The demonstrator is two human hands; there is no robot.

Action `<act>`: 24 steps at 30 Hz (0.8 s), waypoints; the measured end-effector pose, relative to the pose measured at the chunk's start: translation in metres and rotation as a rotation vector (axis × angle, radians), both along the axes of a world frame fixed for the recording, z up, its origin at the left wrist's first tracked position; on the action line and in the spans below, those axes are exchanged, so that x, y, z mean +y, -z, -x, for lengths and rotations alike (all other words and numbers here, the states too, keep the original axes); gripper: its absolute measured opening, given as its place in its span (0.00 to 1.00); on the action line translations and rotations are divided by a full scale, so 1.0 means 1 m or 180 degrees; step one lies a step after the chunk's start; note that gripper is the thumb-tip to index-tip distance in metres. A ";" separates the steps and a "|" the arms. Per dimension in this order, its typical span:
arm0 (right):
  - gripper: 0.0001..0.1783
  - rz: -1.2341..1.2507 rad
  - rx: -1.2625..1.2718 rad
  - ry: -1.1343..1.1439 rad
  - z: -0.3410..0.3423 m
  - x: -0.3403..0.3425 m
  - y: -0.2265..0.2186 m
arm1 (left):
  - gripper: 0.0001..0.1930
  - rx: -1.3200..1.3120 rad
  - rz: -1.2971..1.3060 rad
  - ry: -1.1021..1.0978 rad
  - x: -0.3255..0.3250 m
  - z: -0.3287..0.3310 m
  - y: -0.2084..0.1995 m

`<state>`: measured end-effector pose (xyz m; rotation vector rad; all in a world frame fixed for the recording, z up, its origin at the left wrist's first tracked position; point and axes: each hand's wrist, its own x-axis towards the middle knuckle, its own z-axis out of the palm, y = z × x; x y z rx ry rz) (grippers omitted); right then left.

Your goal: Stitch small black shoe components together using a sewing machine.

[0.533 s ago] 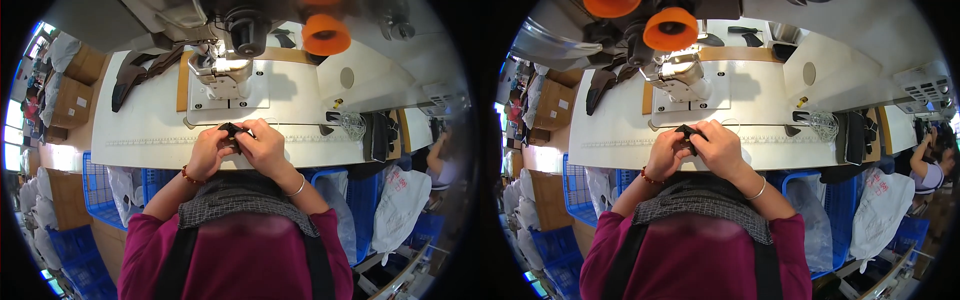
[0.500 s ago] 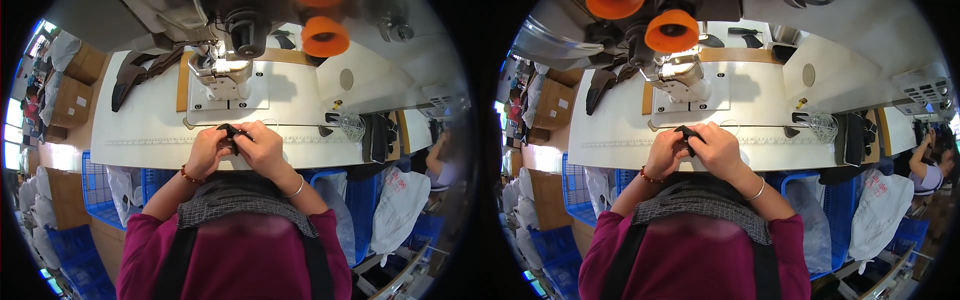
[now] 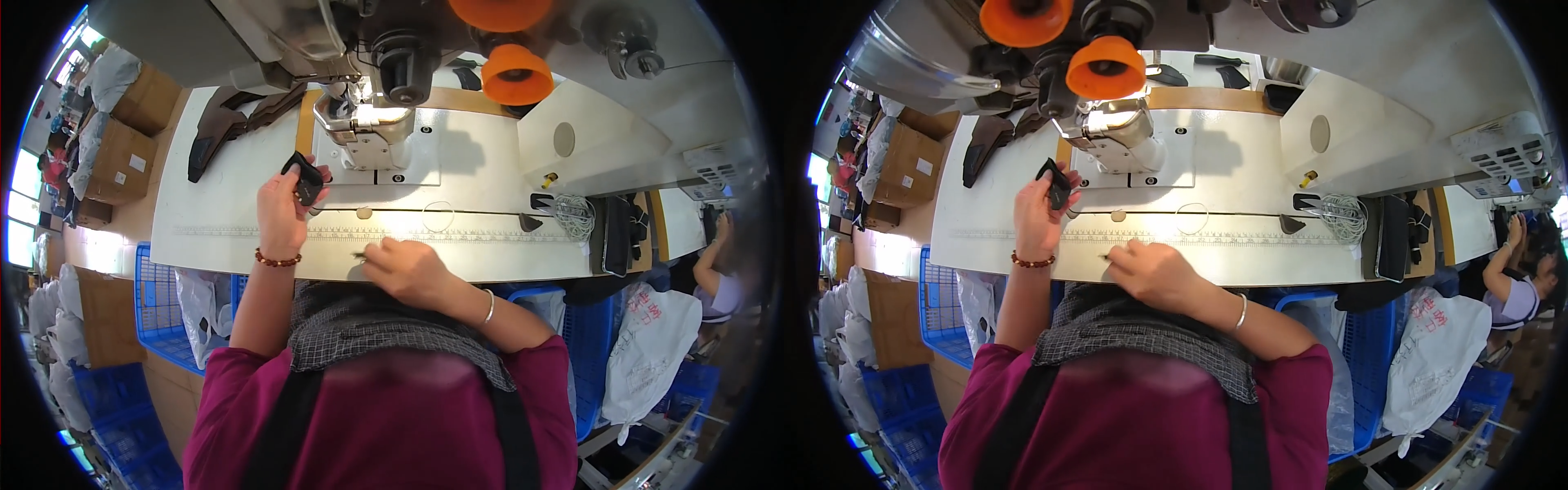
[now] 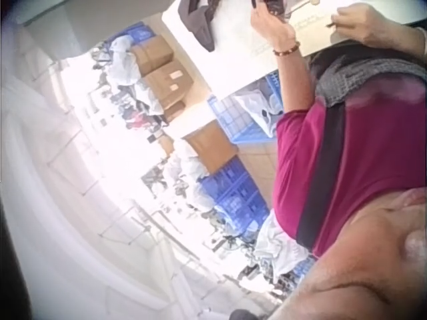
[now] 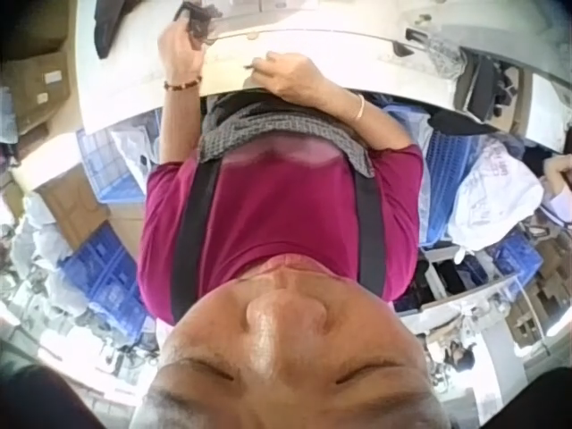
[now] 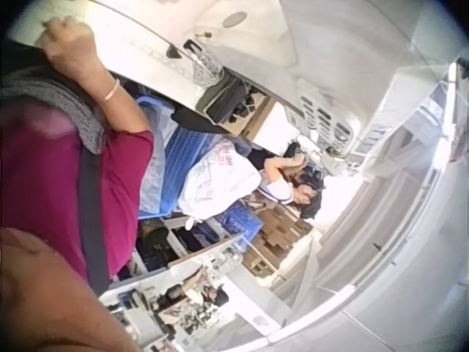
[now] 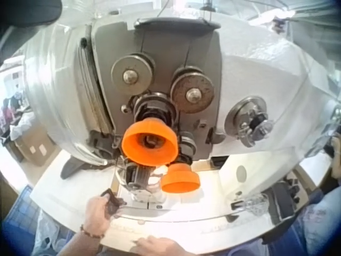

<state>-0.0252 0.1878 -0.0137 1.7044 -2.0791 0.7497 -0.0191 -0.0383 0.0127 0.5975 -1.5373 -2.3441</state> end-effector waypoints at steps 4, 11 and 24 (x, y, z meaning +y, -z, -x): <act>0.06 0.0122 -0.0635 0.1230 0.024 0.007 -0.011 | 0.16 -0.0332 0.0551 0.0974 0.015 -0.006 0.005; 0.06 0.0124 -0.1400 0.1437 0.039 0.018 -0.014 | 0.16 -0.0290 0.0917 0.1290 0.033 -0.008 0.014; 0.29 0.1528 -0.3579 0.0514 -0.011 0.012 -0.039 | 0.13 -0.0337 -0.0277 0.1614 0.034 -0.011 0.030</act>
